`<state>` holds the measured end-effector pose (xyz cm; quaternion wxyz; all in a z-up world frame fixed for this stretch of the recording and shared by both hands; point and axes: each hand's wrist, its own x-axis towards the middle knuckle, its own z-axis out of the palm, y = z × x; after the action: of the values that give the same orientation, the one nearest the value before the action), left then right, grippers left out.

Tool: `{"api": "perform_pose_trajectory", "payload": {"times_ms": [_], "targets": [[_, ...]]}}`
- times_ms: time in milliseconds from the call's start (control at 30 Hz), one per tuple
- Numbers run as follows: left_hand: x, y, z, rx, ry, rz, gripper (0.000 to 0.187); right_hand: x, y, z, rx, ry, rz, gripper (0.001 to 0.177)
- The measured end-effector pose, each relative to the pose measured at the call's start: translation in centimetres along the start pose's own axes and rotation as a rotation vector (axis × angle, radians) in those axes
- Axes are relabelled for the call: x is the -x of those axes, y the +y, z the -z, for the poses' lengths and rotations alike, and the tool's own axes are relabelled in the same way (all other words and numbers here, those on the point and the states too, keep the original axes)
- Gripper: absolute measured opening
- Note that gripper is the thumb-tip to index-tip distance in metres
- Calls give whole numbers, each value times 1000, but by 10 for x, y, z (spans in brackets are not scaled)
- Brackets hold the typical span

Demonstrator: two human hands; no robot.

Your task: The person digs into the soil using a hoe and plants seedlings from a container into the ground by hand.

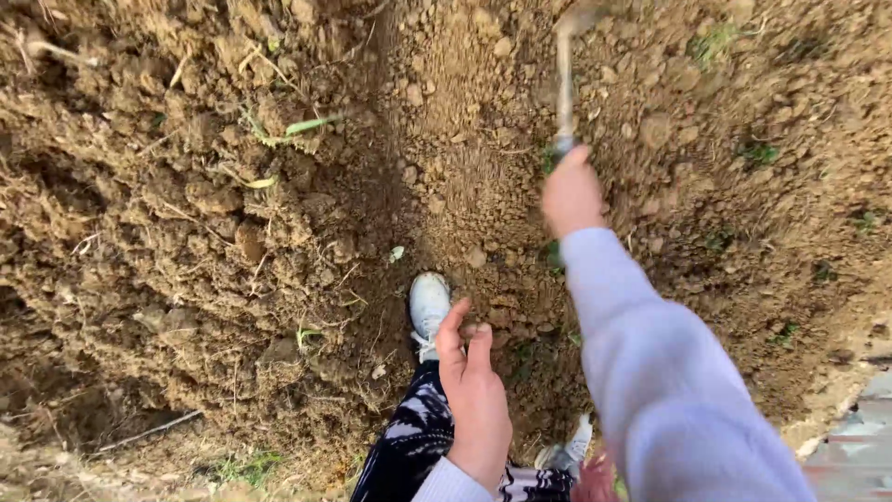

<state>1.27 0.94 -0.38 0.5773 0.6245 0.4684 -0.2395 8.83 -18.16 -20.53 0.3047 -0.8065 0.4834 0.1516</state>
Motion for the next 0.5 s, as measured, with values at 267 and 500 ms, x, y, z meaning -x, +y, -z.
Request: {"api": "perform_pose_trajectory", "payload": {"times_ms": [267, 500], "targets": [[3, 1, -4, -105, -32, 5, 41, 32, -10, 47, 38, -336, -68, 34], [7, -6, -3, -56, -63, -105, 39, 19, -29, 84, -151, 119, 144, 57]]}}
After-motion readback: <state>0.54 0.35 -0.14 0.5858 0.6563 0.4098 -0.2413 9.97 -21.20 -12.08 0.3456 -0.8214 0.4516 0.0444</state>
